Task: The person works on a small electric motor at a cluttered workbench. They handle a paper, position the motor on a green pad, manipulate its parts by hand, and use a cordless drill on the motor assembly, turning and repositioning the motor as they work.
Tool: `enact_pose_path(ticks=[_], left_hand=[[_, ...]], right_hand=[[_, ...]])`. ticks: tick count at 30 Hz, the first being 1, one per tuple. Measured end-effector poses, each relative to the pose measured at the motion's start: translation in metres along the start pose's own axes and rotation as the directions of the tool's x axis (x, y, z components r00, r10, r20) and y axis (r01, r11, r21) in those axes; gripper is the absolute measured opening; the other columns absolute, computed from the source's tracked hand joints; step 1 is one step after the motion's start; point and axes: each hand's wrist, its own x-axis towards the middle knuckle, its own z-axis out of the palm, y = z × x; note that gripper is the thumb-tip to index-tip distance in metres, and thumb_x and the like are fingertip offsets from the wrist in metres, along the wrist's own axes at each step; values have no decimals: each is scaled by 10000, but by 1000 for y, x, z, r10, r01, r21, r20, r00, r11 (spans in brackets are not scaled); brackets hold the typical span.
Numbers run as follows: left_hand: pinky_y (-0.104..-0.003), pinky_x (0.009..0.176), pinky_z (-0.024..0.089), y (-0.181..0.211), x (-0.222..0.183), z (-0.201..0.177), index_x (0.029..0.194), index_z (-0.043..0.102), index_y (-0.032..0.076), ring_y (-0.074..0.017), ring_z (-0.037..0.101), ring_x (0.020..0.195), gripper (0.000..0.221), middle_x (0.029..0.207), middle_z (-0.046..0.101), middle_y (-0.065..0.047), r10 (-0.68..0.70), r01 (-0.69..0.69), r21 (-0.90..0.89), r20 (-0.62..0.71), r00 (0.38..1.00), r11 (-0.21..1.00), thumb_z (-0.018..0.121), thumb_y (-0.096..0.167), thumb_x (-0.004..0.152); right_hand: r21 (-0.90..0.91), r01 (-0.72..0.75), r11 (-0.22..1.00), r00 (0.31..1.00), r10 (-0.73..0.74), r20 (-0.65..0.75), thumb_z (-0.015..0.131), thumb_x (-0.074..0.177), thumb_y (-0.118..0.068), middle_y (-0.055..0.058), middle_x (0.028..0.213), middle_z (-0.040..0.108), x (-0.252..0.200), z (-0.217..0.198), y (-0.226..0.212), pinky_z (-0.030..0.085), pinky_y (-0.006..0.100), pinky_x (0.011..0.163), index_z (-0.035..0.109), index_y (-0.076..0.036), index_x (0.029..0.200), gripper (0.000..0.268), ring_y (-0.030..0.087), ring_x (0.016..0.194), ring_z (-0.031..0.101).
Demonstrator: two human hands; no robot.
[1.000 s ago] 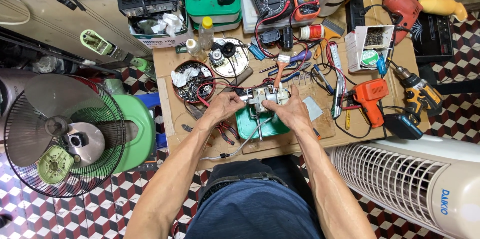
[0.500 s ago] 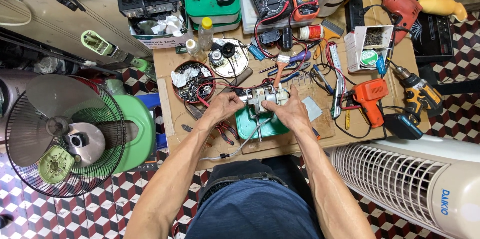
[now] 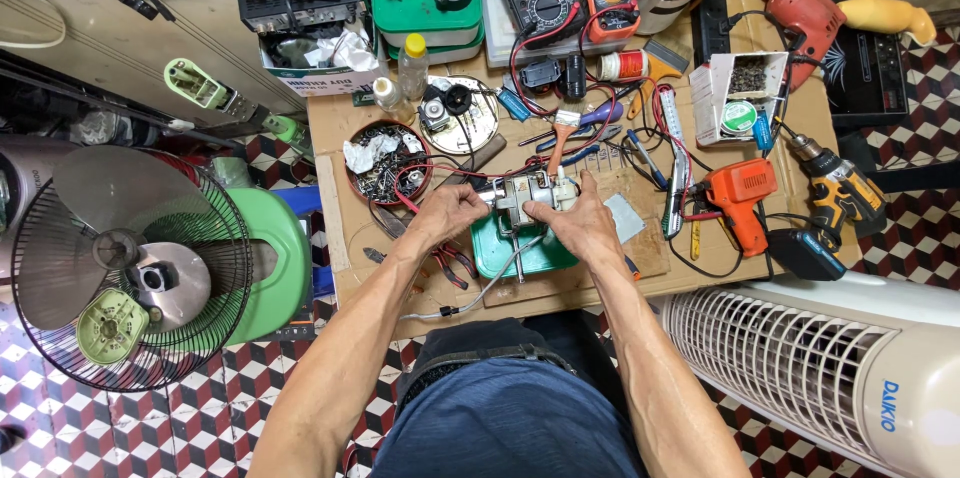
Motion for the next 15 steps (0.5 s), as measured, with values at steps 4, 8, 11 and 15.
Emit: enact_pose_path(ticks=[4,8,11,15], left_hand=[[-259,590,484,-6,3,2,885,748,69,-89,598,641,236,727,699,-9,20,-20,-4,-2,1000,1000,778,298,834],[-261,588,480,-4,1,1,887,748,74,-90,594,638,237,725,697,-7,11,-11,0,0,1000,1000,773,303,833],[-272,584,468,-2,1,1,880,750,66,-97,578,637,245,720,685,-17,12,-12,11,-6,1000,1000,771,305,836],[-266,597,484,-2,1,0,881,749,73,-97,596,641,245,721,695,-15,14,-14,15,-6,1000,1000,768,311,829]], right_hand=[[4,8,1000,1000,-8,-4,865,631,-576,351,1385,548,2,2,3,463,417,1088,262,50,1558,1271,429,1307,566],[14,11,1000,1000,-11,-5,866,630,-573,350,1384,550,1,2,3,466,416,1086,265,55,1554,1269,427,1306,568],[8,11,1000,1000,-11,-7,863,633,-575,350,1383,552,0,1,2,468,419,1085,269,54,1554,1264,428,1303,571],[-1,6,1000,1000,-6,-8,863,632,-581,350,1382,553,1,2,3,468,421,1085,271,53,1554,1266,428,1304,571]])
